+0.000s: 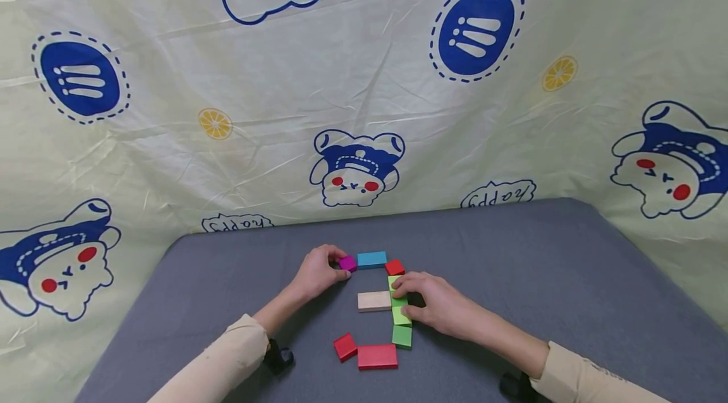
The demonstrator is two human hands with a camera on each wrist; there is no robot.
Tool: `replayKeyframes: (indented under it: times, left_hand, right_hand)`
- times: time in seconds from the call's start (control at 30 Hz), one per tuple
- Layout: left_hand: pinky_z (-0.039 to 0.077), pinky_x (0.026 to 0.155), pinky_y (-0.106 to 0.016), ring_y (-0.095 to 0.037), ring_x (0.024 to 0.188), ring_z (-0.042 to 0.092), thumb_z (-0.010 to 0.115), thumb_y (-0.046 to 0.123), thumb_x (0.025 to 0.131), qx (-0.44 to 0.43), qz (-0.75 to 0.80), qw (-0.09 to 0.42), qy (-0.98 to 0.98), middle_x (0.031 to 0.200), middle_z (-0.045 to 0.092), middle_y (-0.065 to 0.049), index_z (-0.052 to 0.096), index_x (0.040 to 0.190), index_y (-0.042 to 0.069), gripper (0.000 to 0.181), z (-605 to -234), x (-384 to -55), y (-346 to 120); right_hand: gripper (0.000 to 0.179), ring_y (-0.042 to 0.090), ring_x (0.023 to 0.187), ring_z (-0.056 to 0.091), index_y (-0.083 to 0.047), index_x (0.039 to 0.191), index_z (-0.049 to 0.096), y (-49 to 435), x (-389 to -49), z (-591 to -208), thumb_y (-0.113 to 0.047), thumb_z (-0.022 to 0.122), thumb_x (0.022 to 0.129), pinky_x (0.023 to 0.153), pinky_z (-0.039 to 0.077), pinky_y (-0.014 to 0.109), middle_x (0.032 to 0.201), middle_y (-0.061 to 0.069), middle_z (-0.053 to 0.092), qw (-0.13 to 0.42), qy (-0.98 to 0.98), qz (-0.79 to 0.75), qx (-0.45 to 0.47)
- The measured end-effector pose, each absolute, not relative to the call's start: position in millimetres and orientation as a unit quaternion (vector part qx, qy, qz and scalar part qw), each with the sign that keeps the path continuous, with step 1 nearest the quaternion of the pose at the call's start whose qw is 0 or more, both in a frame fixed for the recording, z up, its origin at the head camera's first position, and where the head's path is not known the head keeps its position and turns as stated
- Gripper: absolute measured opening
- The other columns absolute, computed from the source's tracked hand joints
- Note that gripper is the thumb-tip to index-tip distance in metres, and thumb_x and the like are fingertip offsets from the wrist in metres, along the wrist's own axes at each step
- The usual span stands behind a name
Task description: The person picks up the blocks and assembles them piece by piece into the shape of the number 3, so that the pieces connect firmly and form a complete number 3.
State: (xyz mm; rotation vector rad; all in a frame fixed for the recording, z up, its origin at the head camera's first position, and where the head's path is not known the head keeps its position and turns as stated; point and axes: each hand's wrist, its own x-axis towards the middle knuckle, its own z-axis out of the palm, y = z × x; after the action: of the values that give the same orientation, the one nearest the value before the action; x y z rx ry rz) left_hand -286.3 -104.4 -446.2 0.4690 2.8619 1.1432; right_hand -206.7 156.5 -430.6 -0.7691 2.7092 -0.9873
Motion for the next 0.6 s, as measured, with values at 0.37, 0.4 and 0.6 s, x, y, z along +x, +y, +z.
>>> replayKeyframes:
  times: [0.37,0.4,0.6]
  left_hand:
    - [0.047,0.080,-0.038,-0.022,0.091,0.055,0.080,0.014,0.081,0.155,0.362,0.013,0.919,0.100,0.063,-0.007,0.069,0.108,0.003,0.031,-447.2,-286.9,-106.0]
    - [0.047,0.080,-0.038,-0.022,0.091,0.055,0.080,0.013,0.081,0.155,0.363,0.012,0.919,0.100,0.063,-0.007,0.069,0.108,0.003,0.030,-447.1,-286.8,-105.9]
    - [0.046,0.080,-0.039,-0.022,0.091,0.055,0.080,0.013,0.081,0.162,0.363,0.006,0.918,0.100,0.063,-0.008,0.070,0.107,0.003,0.030,-446.4,-285.9,-105.7]
  right_hand:
    - [0.025,0.029,0.124,0.050,-0.012,0.112,0.071,156.8,-207.3,-430.5,-0.009,0.073,0.087,0.101,0.039,0.055,0.129,0.002,0.058,0.077,0.907,-0.326,-0.257]
    - [0.025,0.029,0.123,0.050,-0.012,0.112,0.071,156.7,-207.3,-430.5,-0.010,0.073,0.087,0.101,0.039,0.055,0.129,0.002,0.058,0.076,0.907,-0.325,-0.258]
    - [0.024,0.028,0.123,0.050,-0.012,0.111,0.071,155.9,-207.6,-430.6,-0.009,0.073,0.088,0.101,0.039,0.054,0.128,0.002,0.059,0.074,0.907,-0.320,-0.262]
